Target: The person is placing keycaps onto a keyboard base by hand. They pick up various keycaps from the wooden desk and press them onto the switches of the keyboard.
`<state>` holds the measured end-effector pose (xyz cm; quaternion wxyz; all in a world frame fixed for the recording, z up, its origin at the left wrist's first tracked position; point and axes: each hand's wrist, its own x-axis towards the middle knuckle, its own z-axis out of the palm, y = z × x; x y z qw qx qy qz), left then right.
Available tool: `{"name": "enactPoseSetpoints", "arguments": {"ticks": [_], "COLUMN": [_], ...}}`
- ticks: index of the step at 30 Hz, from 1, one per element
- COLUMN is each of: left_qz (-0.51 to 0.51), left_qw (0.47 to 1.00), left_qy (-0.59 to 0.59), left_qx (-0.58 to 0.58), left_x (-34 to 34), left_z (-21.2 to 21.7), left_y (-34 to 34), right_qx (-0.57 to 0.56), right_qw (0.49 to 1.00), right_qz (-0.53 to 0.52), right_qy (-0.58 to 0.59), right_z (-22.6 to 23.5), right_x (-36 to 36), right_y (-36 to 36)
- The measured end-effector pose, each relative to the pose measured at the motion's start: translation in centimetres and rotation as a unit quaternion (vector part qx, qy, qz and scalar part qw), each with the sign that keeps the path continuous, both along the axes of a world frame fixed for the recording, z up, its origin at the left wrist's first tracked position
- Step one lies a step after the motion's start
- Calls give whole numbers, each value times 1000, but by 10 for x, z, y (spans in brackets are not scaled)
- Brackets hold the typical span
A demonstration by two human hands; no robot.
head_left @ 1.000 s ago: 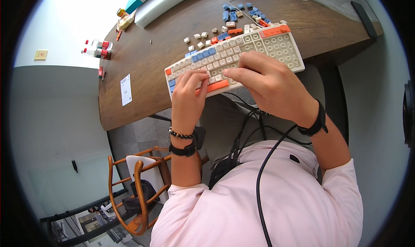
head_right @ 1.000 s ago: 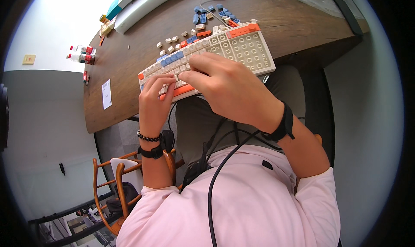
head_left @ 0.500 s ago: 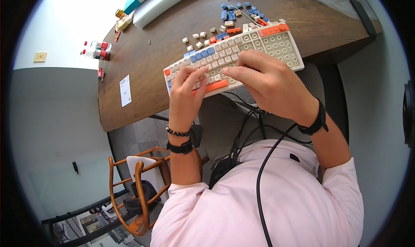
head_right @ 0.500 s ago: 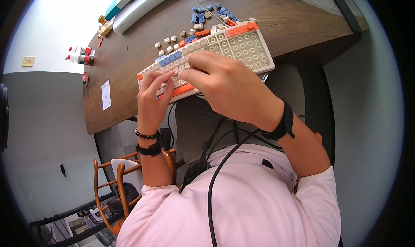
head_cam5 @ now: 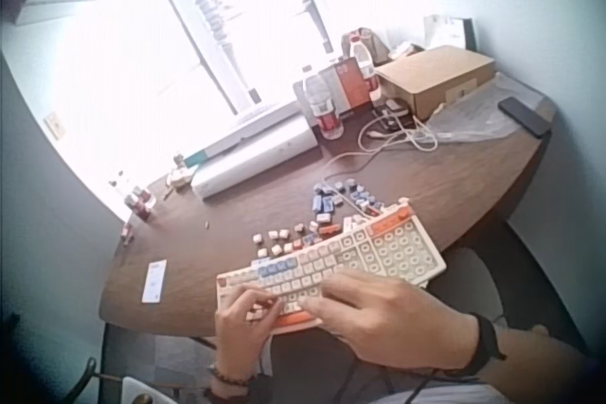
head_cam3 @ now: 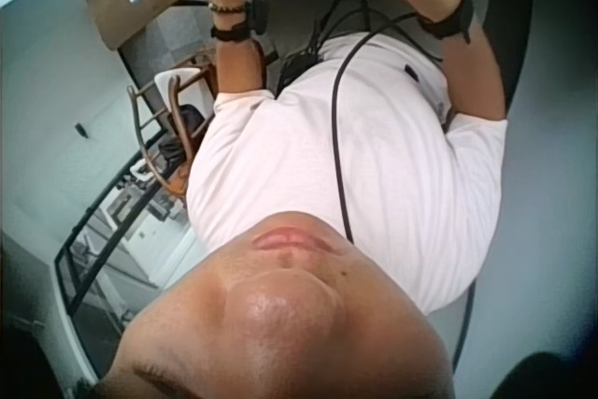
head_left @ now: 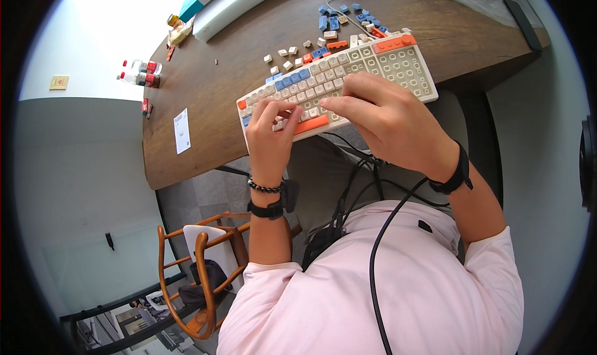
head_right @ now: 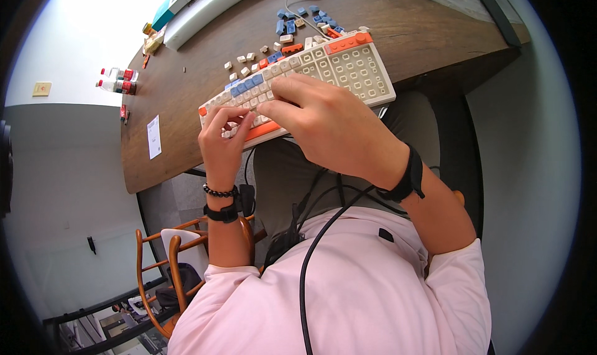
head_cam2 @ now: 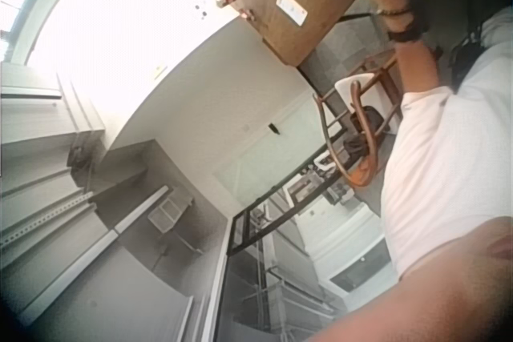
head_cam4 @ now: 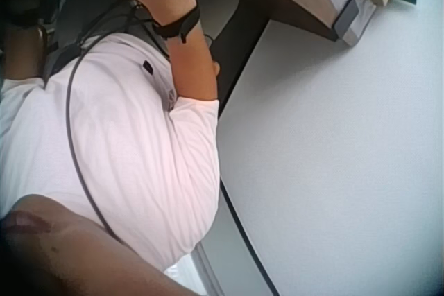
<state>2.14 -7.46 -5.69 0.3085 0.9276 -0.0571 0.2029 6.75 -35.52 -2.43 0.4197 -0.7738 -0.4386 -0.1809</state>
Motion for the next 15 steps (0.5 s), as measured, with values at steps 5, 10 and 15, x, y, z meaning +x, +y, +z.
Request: {"name": "enactPoseSetpoints", "arguments": {"ticks": [5, 10, 15], "left_qz": [21, -12, 4], "left_qw": [993, 990, 999], "left_qy": [16, 15, 8], "left_qx": [-119, -137, -51], "left_x": [2, 1, 0], "left_z": [-2, -7, 7], "left_y": [-11, -3, -5], "right_qx": [-11, -6, 0], "right_qw": [1000, 1000, 1000], "right_qz": [-1, -2, -3], "right_qy": [5, 0, -7], "right_z": [0, 0, -2], "right_x": [2, 1, 2], "right_y": [-3, -1, -1]}}
